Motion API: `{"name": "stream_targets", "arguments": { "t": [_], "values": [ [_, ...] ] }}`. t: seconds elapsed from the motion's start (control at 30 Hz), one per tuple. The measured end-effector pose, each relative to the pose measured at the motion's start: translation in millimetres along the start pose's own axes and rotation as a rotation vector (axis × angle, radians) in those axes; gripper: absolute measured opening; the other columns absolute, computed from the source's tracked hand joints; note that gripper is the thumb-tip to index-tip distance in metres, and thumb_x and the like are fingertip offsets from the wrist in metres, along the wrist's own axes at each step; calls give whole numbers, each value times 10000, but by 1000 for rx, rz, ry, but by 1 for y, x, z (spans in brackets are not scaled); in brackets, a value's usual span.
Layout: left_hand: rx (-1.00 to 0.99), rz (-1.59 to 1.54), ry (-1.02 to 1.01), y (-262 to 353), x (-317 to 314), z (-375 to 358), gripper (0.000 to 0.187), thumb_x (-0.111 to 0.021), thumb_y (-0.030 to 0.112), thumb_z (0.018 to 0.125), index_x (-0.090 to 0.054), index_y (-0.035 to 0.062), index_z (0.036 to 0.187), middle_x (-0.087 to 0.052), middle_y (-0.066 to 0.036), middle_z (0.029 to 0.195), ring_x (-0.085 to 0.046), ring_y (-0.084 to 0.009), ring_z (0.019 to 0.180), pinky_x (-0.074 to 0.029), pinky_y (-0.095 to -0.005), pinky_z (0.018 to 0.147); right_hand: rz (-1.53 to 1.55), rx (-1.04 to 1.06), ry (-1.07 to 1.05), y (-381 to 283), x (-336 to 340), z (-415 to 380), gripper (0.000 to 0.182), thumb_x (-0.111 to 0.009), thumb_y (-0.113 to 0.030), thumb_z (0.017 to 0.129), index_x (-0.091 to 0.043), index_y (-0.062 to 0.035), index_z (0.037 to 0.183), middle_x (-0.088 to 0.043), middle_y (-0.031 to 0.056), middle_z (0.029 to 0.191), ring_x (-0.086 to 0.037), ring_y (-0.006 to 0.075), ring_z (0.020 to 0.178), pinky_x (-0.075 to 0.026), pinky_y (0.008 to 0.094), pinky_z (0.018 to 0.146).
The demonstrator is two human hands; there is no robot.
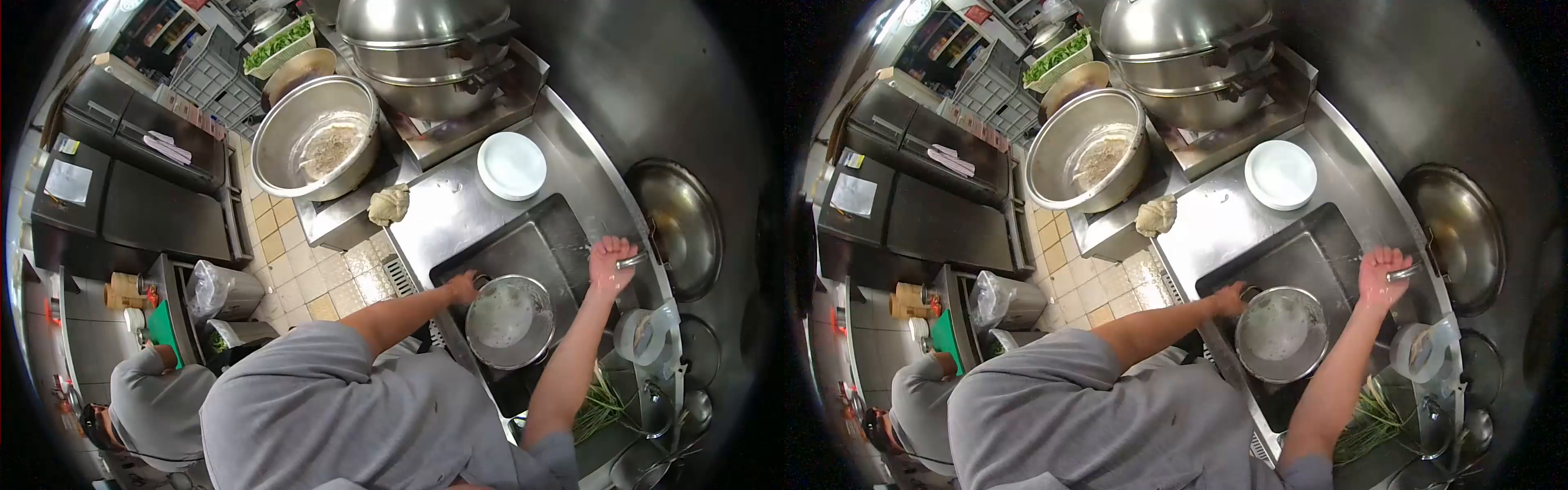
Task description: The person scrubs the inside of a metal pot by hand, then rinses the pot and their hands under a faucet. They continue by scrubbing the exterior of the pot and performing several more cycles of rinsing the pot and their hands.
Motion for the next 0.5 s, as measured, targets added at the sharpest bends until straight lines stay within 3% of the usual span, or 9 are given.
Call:
{"name": "stream_targets", "arguments": {
  "t": [0.03,0.13,0.2,0.23,0.27,0.3,0.4,0.47,0.5],
  "values": [
    [-7,-3,-5,-10,-13,11,767,-667,469,867,-451,40,1466,-564,-269,1380,-571,-379,1267,-447,-414,1088,176,33,125,1,-11,-31,444,-449,-482,1043,-453,-126,778,-347,-20,595,-328,135,517,-279,282,498],
    [-52,-89,-54,-15,-47,35,802,-659,424,874,-367,20,1502,-565,-263,1383,-565,-381,1279,-455,-441,1078,146,74,21,-17,-10,-66,406,-500,-485,1034,-512,-132,834,-386,-29,626,-380,131,565,-302,278,523],
    [-5,-143,-33,-22,-70,81,738,-647,414,881,-429,-15,1441,-620,-241,1314,-605,-348,1227,-483,-427,1045,-252,109,-146,-46,68,-26,379,-597,-465,1004,-501,-188,764,-379,-55,616,-366,106,566,-293,246,534],
    [3,-76,-112,0,-67,79,635,-556,409,942,-466,-14,1406,-661,-219,1244,-634,-334,1165,-516,-426,991,-533,264,49,-61,85,-32,387,-611,-406,1014,-485,-201,711,-359,-60,589,-357,104,524,-291,270,489],
    [-156,27,-113,12,-74,92,519,-462,330,975,-511,4,1377,-669,-185,1244,-629,-305,1168,-428,-429,1079,-793,269,154,-71,99,-33,438,-627,-435,998,-467,-182,680,-359,-53,542,-351,105,473,-289,293,446],
    [-239,69,-79,30,-74,105,527,-497,322,967,-500,8,1391,-674,-177,1209,-633,-289,1126,-443,-414,1039,-1243,306,386,-85,89,-50,497,-642,-479,974,-472,-158,635,-426,-29,514,-396,104,453,-308,288,437],
    [-451,-2,43,108,-60,141,582,-603,297,943,-466,19,1436,-689,-152,1103,-644,-242,1001,-488,-369,916,-972,318,246,-72,73,-52,566,-640,-534,954,-522,-109,600,-505,31,513,-456,132,431,-346,297,425],
    [-542,-171,-25,154,-75,160,638,-673,280,926,-443,26,1465,-699,-136,1033,-651,-210,918,-517,-339,835,-967,340,243,-69,67,-55,535,-648,-503,959,-532,-86,645,-500,36,511,-488,155,437,-406,307,436],
    [-441,-395,-171,180,-87,166,583,-661,299,946,-465,54,1438,-685,-85,1032,-649,-178,944,-526,-357,825,-928,337,229,-64,59,-57,526,-649,-489,962,-533,-74,659,-507,42,518,-510,168,442,-443,315,447]
  ]
}}
Point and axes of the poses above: each hand's wrist, its own z-axis towards the middle knuckle, its own x-axis out of the back of the hand, y = z × x, the point moved 9 cm from there along z, towards the middle knuckle
